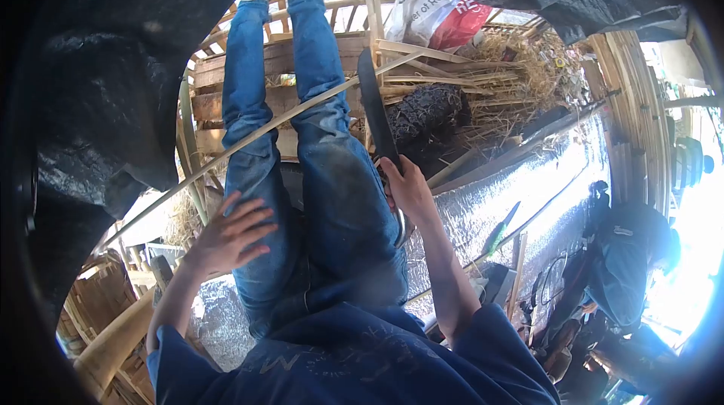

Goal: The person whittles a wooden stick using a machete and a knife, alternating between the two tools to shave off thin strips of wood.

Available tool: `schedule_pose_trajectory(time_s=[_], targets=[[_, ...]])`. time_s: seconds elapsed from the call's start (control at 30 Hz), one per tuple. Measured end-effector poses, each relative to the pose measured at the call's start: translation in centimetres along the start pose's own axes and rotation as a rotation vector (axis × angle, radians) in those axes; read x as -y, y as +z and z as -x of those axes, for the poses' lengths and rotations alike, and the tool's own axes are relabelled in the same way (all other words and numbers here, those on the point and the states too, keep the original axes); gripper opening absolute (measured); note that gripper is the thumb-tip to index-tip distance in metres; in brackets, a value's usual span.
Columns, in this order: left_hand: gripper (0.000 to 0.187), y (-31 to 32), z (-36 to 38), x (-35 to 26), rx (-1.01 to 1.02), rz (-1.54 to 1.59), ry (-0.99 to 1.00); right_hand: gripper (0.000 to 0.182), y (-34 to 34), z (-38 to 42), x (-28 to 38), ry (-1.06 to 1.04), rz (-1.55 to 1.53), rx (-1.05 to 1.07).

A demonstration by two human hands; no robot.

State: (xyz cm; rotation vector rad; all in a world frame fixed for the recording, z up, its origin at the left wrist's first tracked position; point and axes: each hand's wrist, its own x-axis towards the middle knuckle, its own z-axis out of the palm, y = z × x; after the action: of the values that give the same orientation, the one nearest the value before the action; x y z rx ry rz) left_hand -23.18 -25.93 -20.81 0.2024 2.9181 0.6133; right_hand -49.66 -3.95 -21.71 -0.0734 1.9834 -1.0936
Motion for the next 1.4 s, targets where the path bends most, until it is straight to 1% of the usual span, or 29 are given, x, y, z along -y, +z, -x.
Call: schedule_pose_trajectory(time_s=[0.03,0.07,0.1,0.13,0.17,0.2,0.27,0.33,0.4,0.43,0.5,0.53,0.6,0.63,0.67,0.73,0.8,0.87,0.9,0.93,1.0,1.07,1.13,1.2,1.23,1.27,1.33,1.37,1.4], targets=[[0.04,0.7,1.4,1.3,-0.048,-0.01,-0.071,0.029,-0.1,0.0,0.0,-0.01,-0.025,0.002],[0.042,1.6,3.1,3.0,-0.138,-0.08,-0.216,0.028,0.0,0.6,0.6,0.011,-0.003,-0.046],[0.044,2.7,5.0,4.7,-0.281,-0.059,-0.389,0.028,-0.1,0.7,0.6,-0.004,0.002,-0.039],[0.045,4.6,7.0,6.4,-0.275,-0.062,-0.769,0.027,-0.2,0.6,0.4,-0.019,0.004,-0.032],[0.047,6.4,8.8,8.0,-0.316,-0.08,-0.965,0.027,-0.4,0.2,-0.3,-0.026,0.009,-0.012],[0.047,5.6,9.2,7.4,-0.306,0.02,-1.09,0.027,-0.4,-0.1,-0.7,-0.039,0.014,0.0],[0.047,6.1,8.9,5.7,-0.255,-0.046,-1.077,0.025,-0.1,0.4,-0.4,-0.026,-0.026,0.006],[0.05,5.0,5.8,2.1,-0.346,-0.039,-0.933,0.026,0.0,0.2,-0.8,-0.016,-0.019,0.012],[0.053,4.0,3.1,0.1,-0.354,0.072,-0.442,0.026,0.4,0.2,-0.5,-0.011,-0.016,0.017],[0.053,4.0,2.8,0.6,-0.358,0.075,-0.449,0.026,0.4,0.3,-0.4,-0.002,-0.018,0.008],[0.049,4.1,1.9,1.9,-0.27,0.031,-0.179,0.027,0.4,0.5,-0.2,-0.003,-0.01,0.016],[0.049,4.5,2.0,2.4,-0.276,0.03,-0.176,0.027,0.4,0.6,-0.1,-0.007,-0.015,0.014],[0.047,5.0,2.6,3.7,-0.423,-0.06,-0.489,0.027,0.1,0.8,-0.1,-0.026,-0.022,0.005],[0.045,5.3,2.4,3.8,-0.438,0.251,-0.551,0.028,0.1,1.0,-0.4,-0.038,-0.025,0.006],[0.045,6.0,2.2,3.2,-0.43,0.257,-0.54,0.028,0.1,1.1,-0.6,-0.03,-0.029,-0.005],[0.041,4.7,-0.5,-0.3,-0.59,0.027,-0.404,0.028,0.1,1.2,-0.6,-0.033,-0.029,-0.025],[0.038,1.0,-4.5,-4.6,-0.49,0.149,-0.205,0.027,0.2,1.2,-0.7,-0.032,-0.032,-0.049],[0.039,3.4,-8.6,-5.5,-0.43,0.155,0.217,0.027,0.0,1.0,-0.9,-0.076,-0.046,-0.043],[0.039,4.8,-10.1,-4.6,-0.441,0.158,0.221,0.028,0.0,1.2,-0.7,-0.032,-0.1,-0.031],[0.04,5.9,-11.9,-3.2,-0.435,0.134,0.191,0.028,-0.2,1.3,-0.6,-0.037,-0.092,-0.037],[0.042,5.6,-14.7,-1.4,-0.427,0.108,0.175,0.027,-0.8,1.3,-0.5,-0.009,-0.088,-0.086],[0.044,4.6,-16.7,-1.2,-0.391,-0.386,-0.21,0.027,-1.5,1.7,-0.8,-0.017,-0.122,-0.121],[0.046,4.3,-17.7,-3.8,-0.386,-0.339,-0.135,0.029,-2.4,1.8,-0.6,-0.049,-0.104,-0.158],[0.048,4.4,-18.1,-6.0,0.123,0.303,0.502,0.029,-3.3,2.1,-0.4,-0.033,-0.147,-0.183],[0.05,5.4,-18.6,-5.4,0.111,0.347,0.601,0.029,-3.8,2.3,-0.2,-0.023,-0.185,-0.191],[0.05,5.7,-20.0,-4.5,0.108,0.35,0.615,0.029,-4.2,2.6,0.0,-0.021,-0.183,-0.205],[0.052,3.2,-23.3,-2.7,0.298,0.048,0.03,0.029,-5.1,3.2,0.5,-0.042,-0.17,-0.279],[0.052,3.1,-23.8,-3.2,0.296,0.048,0.04,0.028,-5.5,3.6,0.5,-0.04,-0.187,-0.3],[0.053,3.1,-24.4,-3.6,0.201,-0.1,0.042,0.028,-6.0,3.8,0.5,-0.042,-0.187,-0.307]])
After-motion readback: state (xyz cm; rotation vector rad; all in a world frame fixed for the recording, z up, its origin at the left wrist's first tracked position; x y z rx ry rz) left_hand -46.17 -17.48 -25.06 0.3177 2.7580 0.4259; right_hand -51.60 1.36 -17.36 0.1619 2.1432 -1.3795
